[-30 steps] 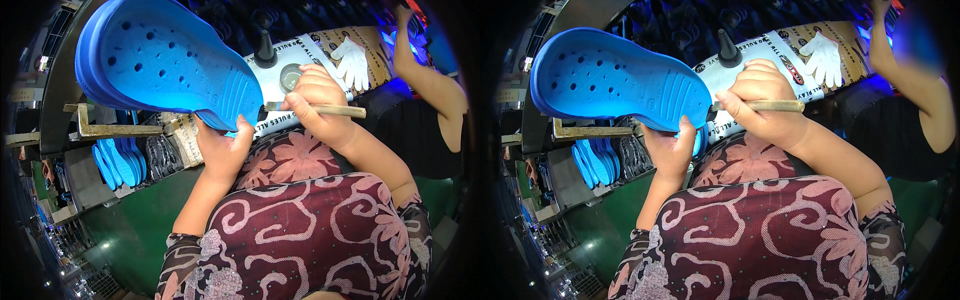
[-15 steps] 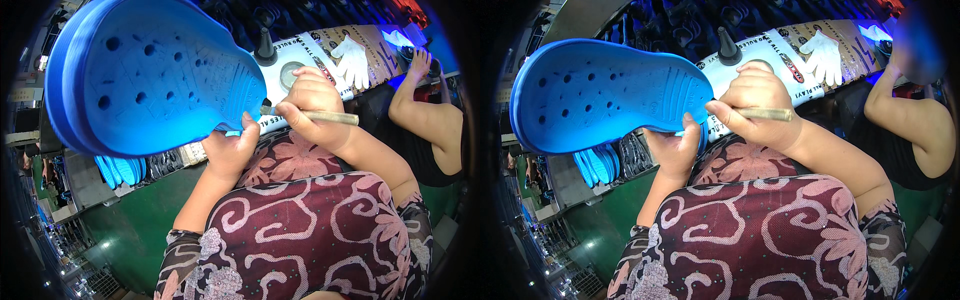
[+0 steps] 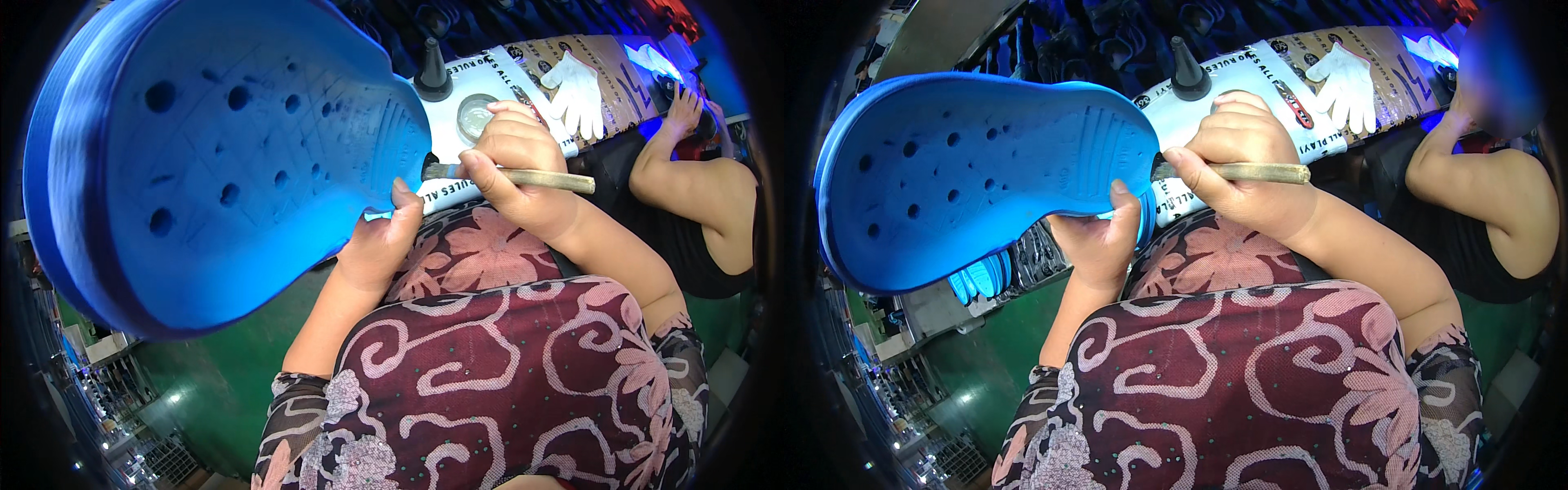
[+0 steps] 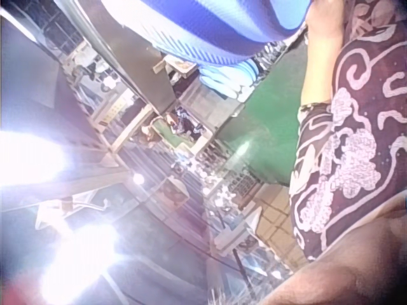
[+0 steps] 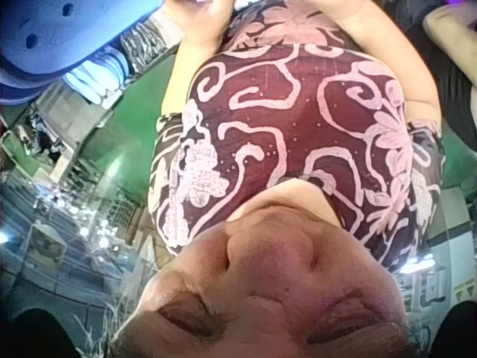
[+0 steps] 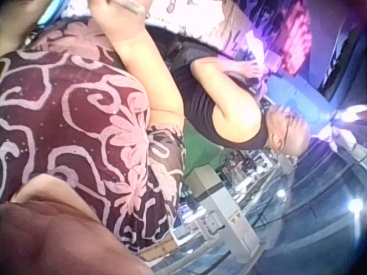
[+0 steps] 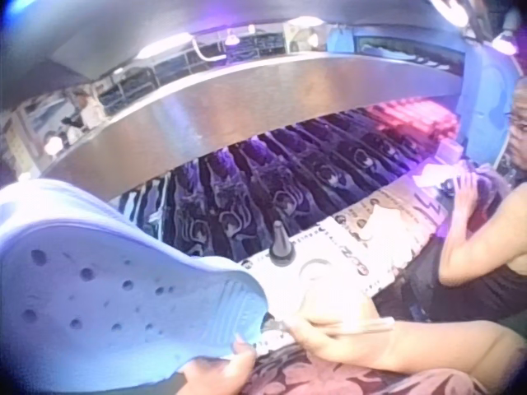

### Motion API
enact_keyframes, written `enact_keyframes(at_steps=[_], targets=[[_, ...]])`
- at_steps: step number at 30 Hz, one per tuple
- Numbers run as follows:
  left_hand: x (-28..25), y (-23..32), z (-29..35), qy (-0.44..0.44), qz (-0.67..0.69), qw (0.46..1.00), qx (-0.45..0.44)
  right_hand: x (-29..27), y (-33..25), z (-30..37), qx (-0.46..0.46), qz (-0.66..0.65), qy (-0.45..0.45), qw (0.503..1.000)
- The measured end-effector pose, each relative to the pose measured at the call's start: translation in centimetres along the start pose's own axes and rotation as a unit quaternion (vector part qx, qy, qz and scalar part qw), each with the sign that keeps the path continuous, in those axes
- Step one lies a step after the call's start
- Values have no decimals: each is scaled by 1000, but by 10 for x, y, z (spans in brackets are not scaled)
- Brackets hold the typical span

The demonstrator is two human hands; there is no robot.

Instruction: The person repeatedly picks up shoe insoles, applies liquid adhesive to them using a handheld brush dipped into a dish, and places the insoles onto an overhead conveyor belt.

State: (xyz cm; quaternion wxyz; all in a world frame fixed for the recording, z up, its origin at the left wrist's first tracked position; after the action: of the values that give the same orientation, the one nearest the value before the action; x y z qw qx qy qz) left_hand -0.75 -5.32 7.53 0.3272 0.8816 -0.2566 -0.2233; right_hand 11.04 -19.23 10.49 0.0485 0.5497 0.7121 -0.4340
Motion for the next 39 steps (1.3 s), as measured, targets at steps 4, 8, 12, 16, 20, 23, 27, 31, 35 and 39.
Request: enact_keyframes(at_steps=[4, 8, 12, 16, 20, 23, 27, 31, 35, 39], targets=[[1, 2, 0, 11, 0, 1000, -6, -12, -4, 2, -3, 28, 21, 999], [3, 11, -7, -54, -37, 997, -42, -21, 1, 6, 42, -35, 60, 997], [8, 16, -5, -44, -37, 997, -44, -21, -5, 3, -11, -14, -5, 1000], [11, 11, -6, -23, 12, 999, -43, -14, -7, 2, -56, 0, 51, 997], [11, 8, -5, 55, 86, 994, -46, -22, -12, 3, -50, 9, 50, 997], [9, 3, -3, 41, 59, 997, -29, -31, -7, 6, -23, -5, 55, 998], [11, 3, -2, 26, 45, 998, -23, -28, -4, 4, -19, -5, 62, 998], [11, 6, -6, 5, 63, 997, -48, -25, -1, 8, -17, 20, 36, 999], [11, 3, -10, 15, 93, 993, -66, -35, 7, 9, 12, 18, 47, 999], [3, 8, -28, -22, 94, 985, -142, -45, 14, 14, 58, -3, 86, 995]])
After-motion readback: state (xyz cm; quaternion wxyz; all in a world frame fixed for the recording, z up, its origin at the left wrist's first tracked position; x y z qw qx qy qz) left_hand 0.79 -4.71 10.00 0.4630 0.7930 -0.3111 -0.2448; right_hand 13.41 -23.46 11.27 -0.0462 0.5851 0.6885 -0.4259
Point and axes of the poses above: each hand's wrist, its own z-axis away from the middle knuckle, its own x-axis out of the palm, y = z × x, the point moved 3 cm from there along -z, towards the middle knuckle
